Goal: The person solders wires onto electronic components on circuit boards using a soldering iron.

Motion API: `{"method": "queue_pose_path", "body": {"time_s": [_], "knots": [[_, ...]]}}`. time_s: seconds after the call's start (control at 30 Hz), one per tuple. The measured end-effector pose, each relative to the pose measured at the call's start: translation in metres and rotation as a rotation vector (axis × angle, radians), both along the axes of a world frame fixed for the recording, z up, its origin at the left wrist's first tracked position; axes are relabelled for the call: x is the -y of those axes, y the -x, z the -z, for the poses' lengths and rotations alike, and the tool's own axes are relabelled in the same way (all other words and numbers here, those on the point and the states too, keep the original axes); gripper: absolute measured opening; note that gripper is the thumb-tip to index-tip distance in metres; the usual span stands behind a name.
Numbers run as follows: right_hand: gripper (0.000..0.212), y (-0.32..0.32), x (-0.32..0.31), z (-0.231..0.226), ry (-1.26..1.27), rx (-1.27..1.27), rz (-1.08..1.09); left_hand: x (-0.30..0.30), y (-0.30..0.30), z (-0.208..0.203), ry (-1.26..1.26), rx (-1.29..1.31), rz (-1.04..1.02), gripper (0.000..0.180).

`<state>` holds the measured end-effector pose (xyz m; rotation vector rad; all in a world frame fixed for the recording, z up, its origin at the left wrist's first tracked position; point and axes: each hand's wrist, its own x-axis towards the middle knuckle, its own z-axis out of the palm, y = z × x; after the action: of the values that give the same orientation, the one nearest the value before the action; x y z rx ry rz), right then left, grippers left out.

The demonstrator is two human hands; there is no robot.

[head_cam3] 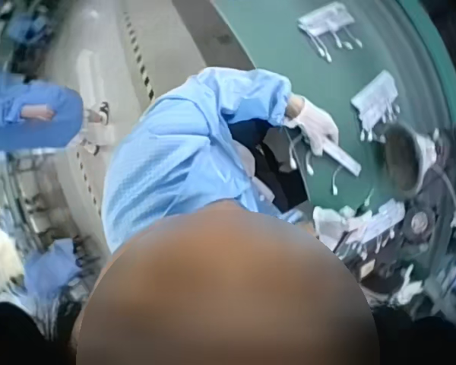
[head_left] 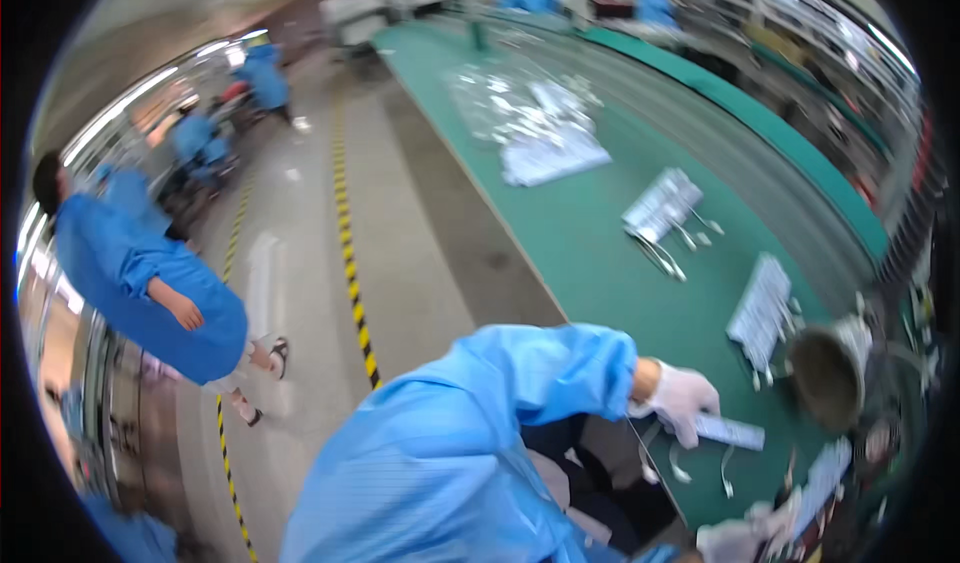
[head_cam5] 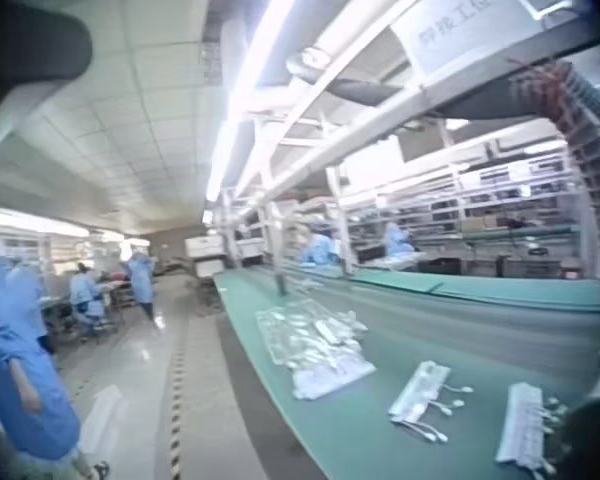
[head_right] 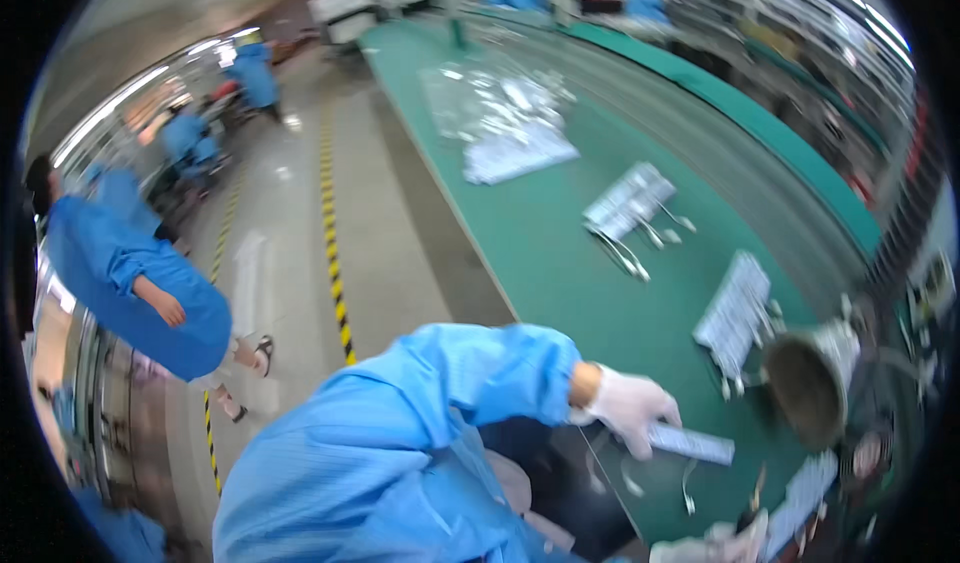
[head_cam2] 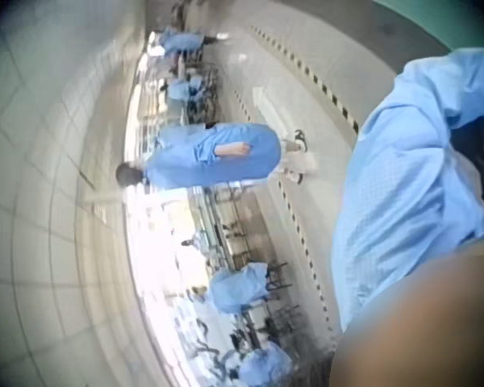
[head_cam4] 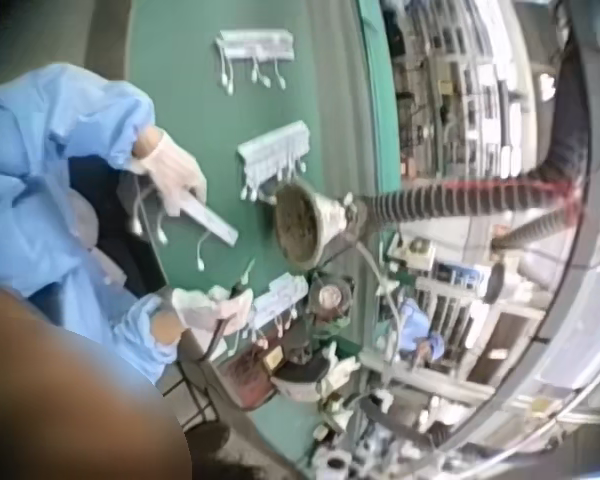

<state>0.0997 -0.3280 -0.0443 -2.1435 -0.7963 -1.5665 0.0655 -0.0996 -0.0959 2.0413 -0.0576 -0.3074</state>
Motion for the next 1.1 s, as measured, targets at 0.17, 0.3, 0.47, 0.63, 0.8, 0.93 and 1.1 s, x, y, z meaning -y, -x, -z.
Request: {"method": "queue_pose_path", "body": {"time_s": [0.17,0.3,0.47,0.63,0.8,0.93,1.1], "knots": [[0.026,-0.013,0.011,0.063,-0.443,-0.557,-0.249,0.002,0.006,-0.035,-0.110,0.114,-0.134,0.052],[0.016,-0.006,0.002,0.047,-0.690,-0.789,-0.617,0.028,-0.015,-0.019,-0.178,0.208,-0.223,0.037],[0.016,-0.017,0.016,0.035,-0.365,-0.702,-0.694,0.041,-0.015,-0.016,-0.272,0.333,-0.217,0.034],[0.018,-0.021,0.016,0.039,-0.243,-0.675,-0.815,0.044,-0.014,-0.009,-0.294,0.359,-0.208,0.035],[0.021,-0.027,0.020,0.043,-0.164,-0.633,-0.848,0.042,-0.012,-0.009,-0.285,0.413,-0.207,0.037],[0.018,-0.021,0.015,0.042,-0.187,-0.646,-0.835,0.041,-0.010,-0.005,-0.311,0.417,-0.196,0.038],[0.016,-0.021,0.012,0.043,-0.216,-0.637,-0.820,0.042,-0.008,-0.005,-0.346,0.473,-0.191,0.040]]}}
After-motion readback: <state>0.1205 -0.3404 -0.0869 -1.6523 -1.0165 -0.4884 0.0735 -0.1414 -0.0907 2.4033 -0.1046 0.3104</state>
